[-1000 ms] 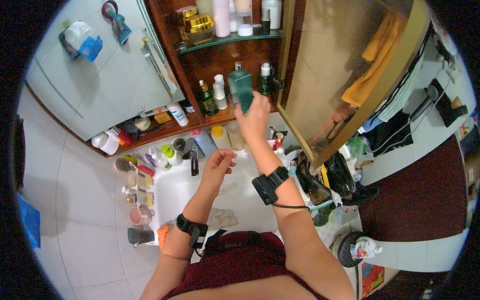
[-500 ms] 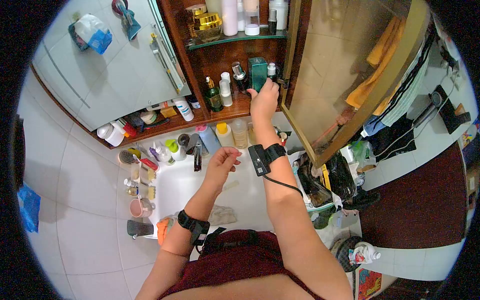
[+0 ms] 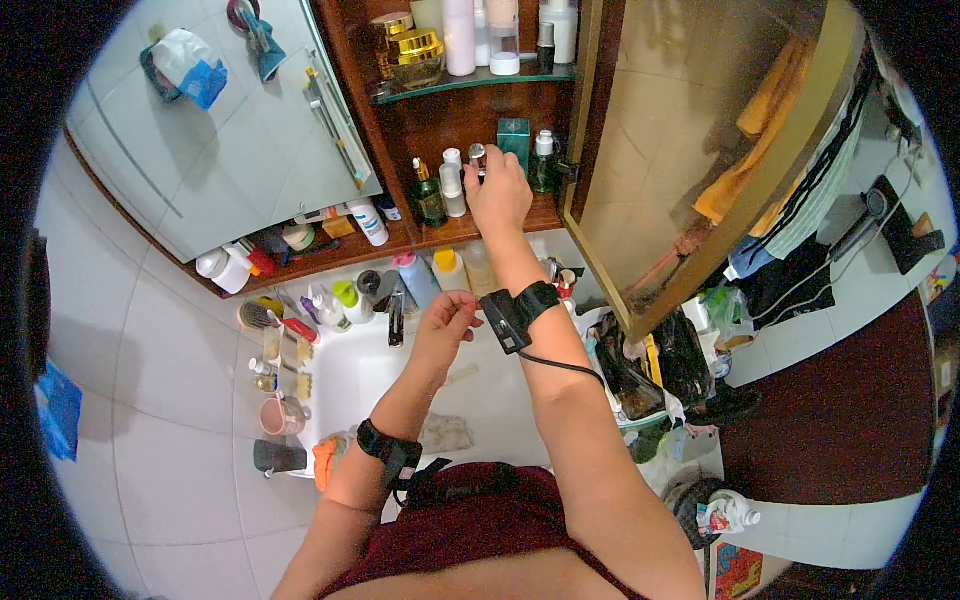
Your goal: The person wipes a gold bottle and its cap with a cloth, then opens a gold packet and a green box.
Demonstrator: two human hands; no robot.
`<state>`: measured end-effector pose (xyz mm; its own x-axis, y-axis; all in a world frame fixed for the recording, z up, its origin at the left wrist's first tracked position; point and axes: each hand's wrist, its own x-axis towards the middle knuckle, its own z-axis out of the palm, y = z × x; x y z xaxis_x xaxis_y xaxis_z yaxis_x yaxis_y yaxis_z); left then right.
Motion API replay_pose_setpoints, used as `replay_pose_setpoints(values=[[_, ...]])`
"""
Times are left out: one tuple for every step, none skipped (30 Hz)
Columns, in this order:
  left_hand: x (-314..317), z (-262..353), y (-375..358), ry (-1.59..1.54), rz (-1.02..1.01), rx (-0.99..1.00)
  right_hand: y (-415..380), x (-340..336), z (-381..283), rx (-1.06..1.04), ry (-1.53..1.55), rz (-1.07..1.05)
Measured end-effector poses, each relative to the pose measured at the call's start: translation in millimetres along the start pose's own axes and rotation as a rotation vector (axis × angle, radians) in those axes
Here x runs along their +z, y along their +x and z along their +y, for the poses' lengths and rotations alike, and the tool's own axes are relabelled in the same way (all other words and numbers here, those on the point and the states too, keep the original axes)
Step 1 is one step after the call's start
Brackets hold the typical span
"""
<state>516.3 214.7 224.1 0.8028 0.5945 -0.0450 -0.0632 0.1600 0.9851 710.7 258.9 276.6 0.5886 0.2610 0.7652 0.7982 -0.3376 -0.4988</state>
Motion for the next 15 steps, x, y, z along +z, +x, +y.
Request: replay_pose_setpoints(values=[[-1, 0, 0, 0.000, 0.002, -0.001, 3, 2, 1, -0.013, -0.012, 0.055], [-1, -1, 0, 0.000, 0.003, -0.002, 6, 3, 3, 0.005, -0.013, 0.053], [-2, -1, 0, 0.000, 0.004, -0.002, 9, 2, 3, 0.023, -0.014, 0.051], [-2, 0, 1, 0.004, 0.010, -0.010, 11, 2, 4, 0.041, -0.017, 0.049], [-2, 0, 1, 0.007, 0.015, -0.018, 13, 3, 4, 0.069, -0.013, 0.059], [-1, 1, 0, 0.010, 0.020, -0.026, 14, 3, 4, 0.056, -0.020, 0.060], [-1, -1, 1, 0.002, 0.014, -0.027, 15, 4, 5, 0.044, -0.027, 0.061], [-1, -3, 1, -0.005, 0.007, -0.028, 16, 4, 6, 0.032, -0.035, 0.062], [0, -4, 3, -0.012, 0.000, -0.028, 17, 3, 5, 0.042, -0.035, 0.049], [1, -4, 3, -0.013, -0.008, -0.025, 18, 3, 4, 0.052, -0.034, 0.037], [2, -4, 4, -0.015, -0.015, -0.023, 19, 2, 3, 0.061, -0.033, 0.024], [3, -4, 3, -0.018, -0.021, -0.020, 19, 2, 3, 0.061, -0.027, 0.018], [3, -4, 3, -0.011, -0.022, -0.017, 18, 1, 3, 0.062, -0.022, 0.011], [4, -2, 2, -0.003, -0.023, -0.014, 18, 0, 3, 0.063, -0.017, 0.005], [5, -1, 2, 0.005, -0.025, -0.011, 18, 1, 4, 0.061, -0.023, 0.008]])
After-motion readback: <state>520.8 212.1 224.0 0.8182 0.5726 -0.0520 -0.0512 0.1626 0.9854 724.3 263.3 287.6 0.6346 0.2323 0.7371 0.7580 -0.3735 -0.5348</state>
